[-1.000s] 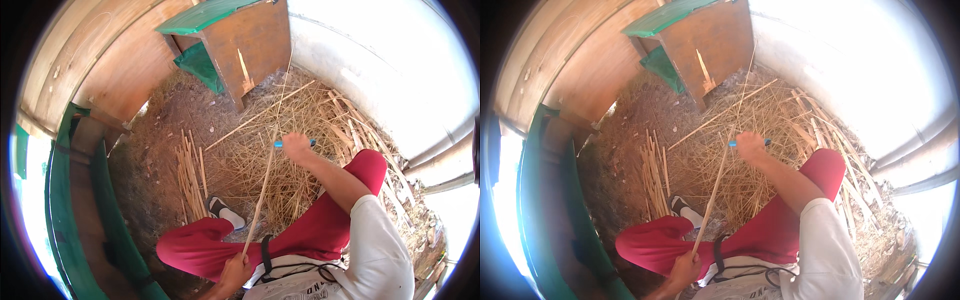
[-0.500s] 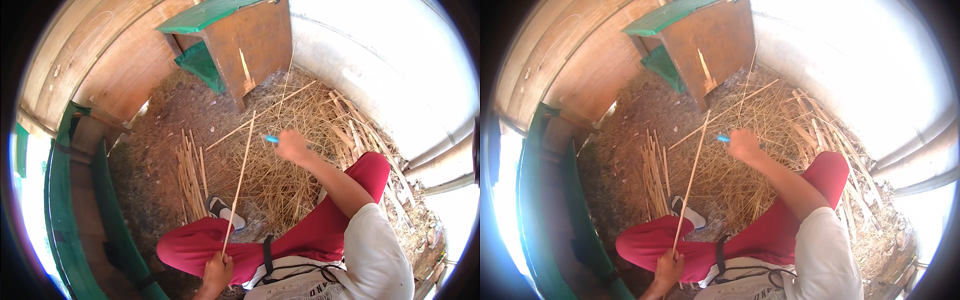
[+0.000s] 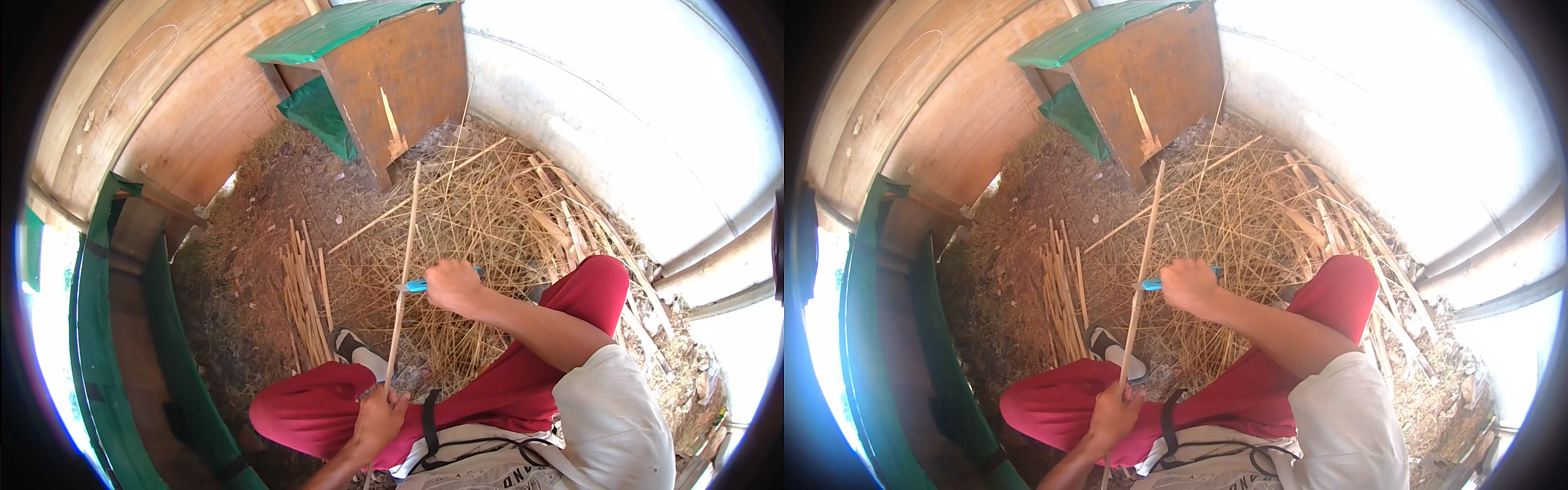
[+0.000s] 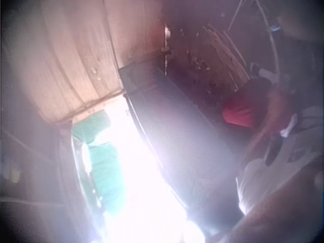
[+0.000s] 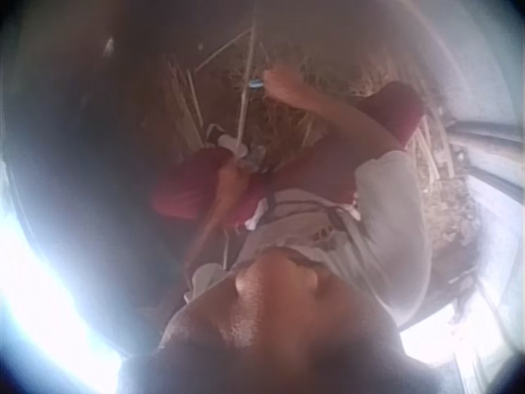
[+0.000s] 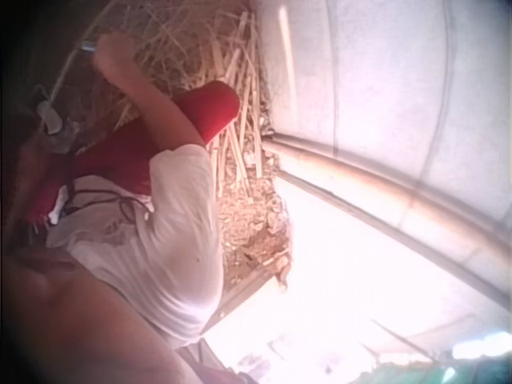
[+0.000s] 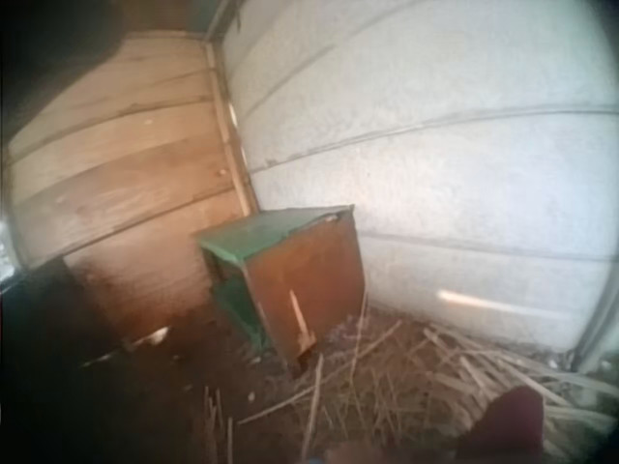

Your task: The person sits on the ground and uses a blue utility knife to shave thin strips from long bamboo rods. They repeatedly scrape the blade along the rods to remove outer layers, creating fine shavings that fall onto the straw-covered floor.

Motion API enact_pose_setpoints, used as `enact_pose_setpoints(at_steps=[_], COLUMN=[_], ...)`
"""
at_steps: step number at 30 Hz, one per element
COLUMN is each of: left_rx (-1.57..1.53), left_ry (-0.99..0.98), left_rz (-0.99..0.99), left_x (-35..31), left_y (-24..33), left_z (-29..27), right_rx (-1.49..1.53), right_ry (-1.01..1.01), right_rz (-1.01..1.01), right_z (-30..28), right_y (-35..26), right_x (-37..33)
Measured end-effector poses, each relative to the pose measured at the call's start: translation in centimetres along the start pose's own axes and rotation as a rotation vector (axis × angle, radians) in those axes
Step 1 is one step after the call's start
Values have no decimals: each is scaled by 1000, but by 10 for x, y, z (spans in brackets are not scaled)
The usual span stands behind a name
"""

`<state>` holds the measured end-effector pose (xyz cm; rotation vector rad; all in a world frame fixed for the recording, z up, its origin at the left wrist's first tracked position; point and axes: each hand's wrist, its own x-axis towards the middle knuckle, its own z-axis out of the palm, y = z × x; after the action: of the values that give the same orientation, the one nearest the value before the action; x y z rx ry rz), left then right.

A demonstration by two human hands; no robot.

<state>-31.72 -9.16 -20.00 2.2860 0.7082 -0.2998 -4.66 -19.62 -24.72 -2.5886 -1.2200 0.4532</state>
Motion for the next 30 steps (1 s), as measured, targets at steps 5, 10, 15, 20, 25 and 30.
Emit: enact_pose_setpoints(at_steps=[5,10,15,20,25,30], left_rx=[-10,3,124,119,24,-229], left_ry=[-111,-188,-223,-56,42,180], left_rz=[-88,-55,-189,-264,-286,-60], left_x=[-19,-66,-98,-117,-80,-46], left_y=[3,-21,-36,-45,-44,-35], left_z=[5,2,-6,-23,-15,8], right_rx=[-19,-61,-211,-43,249,243], right_ry=[-15,-54,20,188,5,-13], right_rz=[115,296,355,556,438,92], right_z=[6,30,55,37,16,2], right_y=[25,87,128,134,69,11], right_x=[15,38,43,43,51,25])
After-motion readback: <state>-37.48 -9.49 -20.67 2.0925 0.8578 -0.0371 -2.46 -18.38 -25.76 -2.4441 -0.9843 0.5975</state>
